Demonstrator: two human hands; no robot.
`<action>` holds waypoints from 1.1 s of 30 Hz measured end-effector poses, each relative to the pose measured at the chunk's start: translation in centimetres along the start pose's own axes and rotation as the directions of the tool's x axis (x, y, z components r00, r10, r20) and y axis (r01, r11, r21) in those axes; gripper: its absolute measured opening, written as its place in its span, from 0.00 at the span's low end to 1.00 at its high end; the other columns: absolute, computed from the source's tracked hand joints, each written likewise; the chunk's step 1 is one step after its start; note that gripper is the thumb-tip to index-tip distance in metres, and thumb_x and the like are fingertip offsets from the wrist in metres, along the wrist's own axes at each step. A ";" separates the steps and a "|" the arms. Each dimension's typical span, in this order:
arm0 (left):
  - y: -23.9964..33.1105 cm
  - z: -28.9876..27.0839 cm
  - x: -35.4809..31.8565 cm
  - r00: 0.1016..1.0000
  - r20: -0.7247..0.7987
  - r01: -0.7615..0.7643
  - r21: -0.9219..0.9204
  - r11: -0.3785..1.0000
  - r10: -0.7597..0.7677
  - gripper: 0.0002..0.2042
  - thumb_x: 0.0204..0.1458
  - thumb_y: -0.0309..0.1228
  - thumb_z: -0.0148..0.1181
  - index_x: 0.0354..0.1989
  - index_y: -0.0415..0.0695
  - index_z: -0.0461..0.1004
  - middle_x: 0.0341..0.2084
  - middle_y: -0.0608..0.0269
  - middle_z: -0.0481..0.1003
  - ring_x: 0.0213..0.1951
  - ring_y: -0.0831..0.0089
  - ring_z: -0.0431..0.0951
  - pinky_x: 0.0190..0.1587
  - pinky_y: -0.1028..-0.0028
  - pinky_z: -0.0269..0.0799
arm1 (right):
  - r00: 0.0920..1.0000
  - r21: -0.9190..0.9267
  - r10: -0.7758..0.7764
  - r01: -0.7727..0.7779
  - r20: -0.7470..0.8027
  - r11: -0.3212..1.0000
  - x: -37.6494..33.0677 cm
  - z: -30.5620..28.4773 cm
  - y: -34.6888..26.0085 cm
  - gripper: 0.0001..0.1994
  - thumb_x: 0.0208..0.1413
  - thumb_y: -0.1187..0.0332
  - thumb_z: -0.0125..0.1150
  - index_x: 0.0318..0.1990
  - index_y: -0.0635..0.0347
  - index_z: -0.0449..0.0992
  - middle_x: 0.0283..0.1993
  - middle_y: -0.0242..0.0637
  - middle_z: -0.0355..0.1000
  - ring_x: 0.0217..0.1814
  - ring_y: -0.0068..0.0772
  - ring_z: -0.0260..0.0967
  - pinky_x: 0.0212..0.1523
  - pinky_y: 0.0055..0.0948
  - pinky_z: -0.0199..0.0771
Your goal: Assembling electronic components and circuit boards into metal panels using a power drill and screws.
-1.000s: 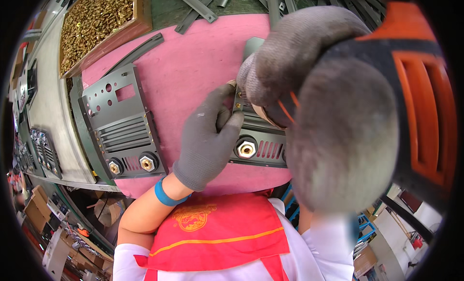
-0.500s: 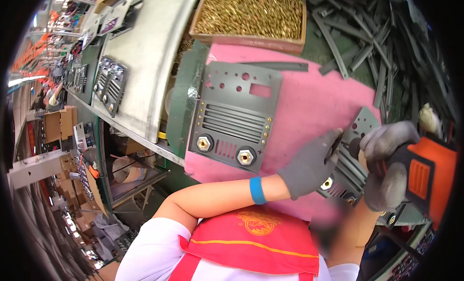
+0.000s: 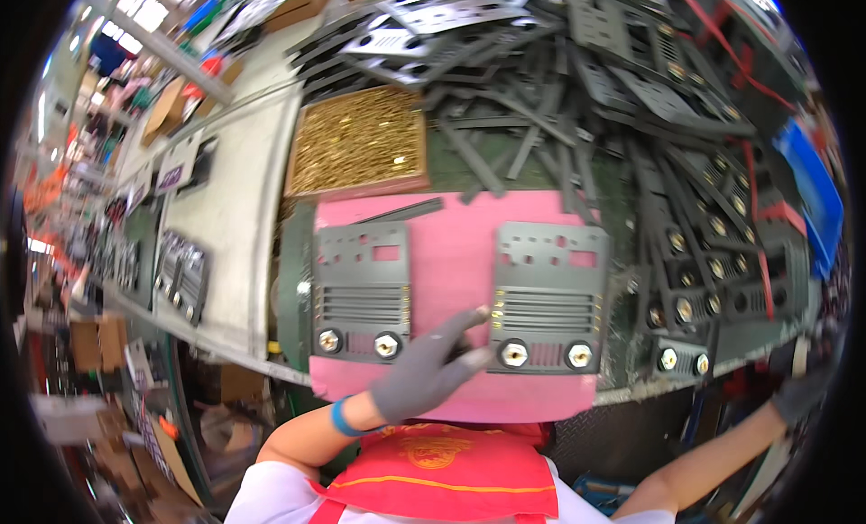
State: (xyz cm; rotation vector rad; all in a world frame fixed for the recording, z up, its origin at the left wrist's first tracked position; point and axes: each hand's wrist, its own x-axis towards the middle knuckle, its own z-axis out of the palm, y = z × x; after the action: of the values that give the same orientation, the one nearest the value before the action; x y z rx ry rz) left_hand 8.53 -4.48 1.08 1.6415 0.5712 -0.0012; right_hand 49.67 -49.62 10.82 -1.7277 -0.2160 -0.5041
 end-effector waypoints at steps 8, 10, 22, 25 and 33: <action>2.0 -7.9 0.8 0.956 0.168 -0.264 0.853 0.450 0.242 0.21 0.43 0.21 0.57 0.50 0.45 0.73 0.48 0.53 0.73 0.53 0.53 0.71 0.56 0.59 0.64 | 0.981 0.299 0.154 -0.182 0.117 0.937 -1.0 9.4 -4.2 0.21 0.51 0.53 0.65 0.45 0.59 0.74 0.36 0.34 0.72 0.33 0.25 0.70 0.36 0.26 0.72; 1.0 -9.0 2.2 0.907 0.250 -0.303 0.946 0.114 0.339 0.22 0.40 0.20 0.57 0.48 0.45 0.74 0.48 0.53 0.73 0.57 0.52 0.67 0.63 0.56 0.59 | 0.990 -0.089 -0.098 0.089 -0.098 0.992 -2.2 12.0 -5.8 0.19 0.50 0.57 0.67 0.44 0.59 0.74 0.37 0.33 0.72 0.35 0.22 0.70 0.35 0.24 0.71; -0.1 -10.6 1.0 0.805 0.556 -0.564 0.825 -0.025 0.204 0.04 0.44 0.31 0.55 0.29 0.49 0.73 0.31 0.64 0.71 0.44 0.65 0.70 0.59 0.64 0.61 | 0.129 0.198 -0.558 0.851 0.820 0.487 -24.0 27.7 -12.2 0.25 0.38 0.74 0.63 0.50 0.52 0.73 0.57 0.40 0.66 0.61 0.42 0.62 0.61 0.43 0.61; 0.3 -12.7 -1.7 0.906 0.346 -0.350 0.936 -0.026 0.244 0.04 0.45 0.30 0.55 0.29 0.48 0.73 0.30 0.64 0.72 0.40 0.65 0.72 0.53 0.64 0.66 | -0.236 0.398 -0.352 0.757 0.906 0.518 -27.7 29.7 -10.7 0.23 0.40 0.72 0.64 0.49 0.48 0.73 0.56 0.37 0.66 0.63 0.42 0.59 0.67 0.45 0.54; -7.8 -16.2 -13.0 0.863 -0.504 0.443 0.777 0.447 0.022 0.15 0.54 0.28 0.50 0.50 0.50 0.70 0.34 0.51 0.74 0.34 0.50 0.76 0.34 0.57 0.72 | -0.478 0.572 -0.334 0.767 0.812 0.290 -29.5 34.7 -10.1 0.15 0.49 0.63 0.58 0.46 0.52 0.73 0.36 0.34 0.71 0.51 0.35 0.68 0.65 0.41 0.56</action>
State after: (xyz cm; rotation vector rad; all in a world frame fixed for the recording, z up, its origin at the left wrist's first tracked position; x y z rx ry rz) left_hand -10.95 6.24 0.76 2.6191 1.3127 -0.1384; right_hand 26.80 -10.04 1.64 -1.7527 -2.6420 0.0267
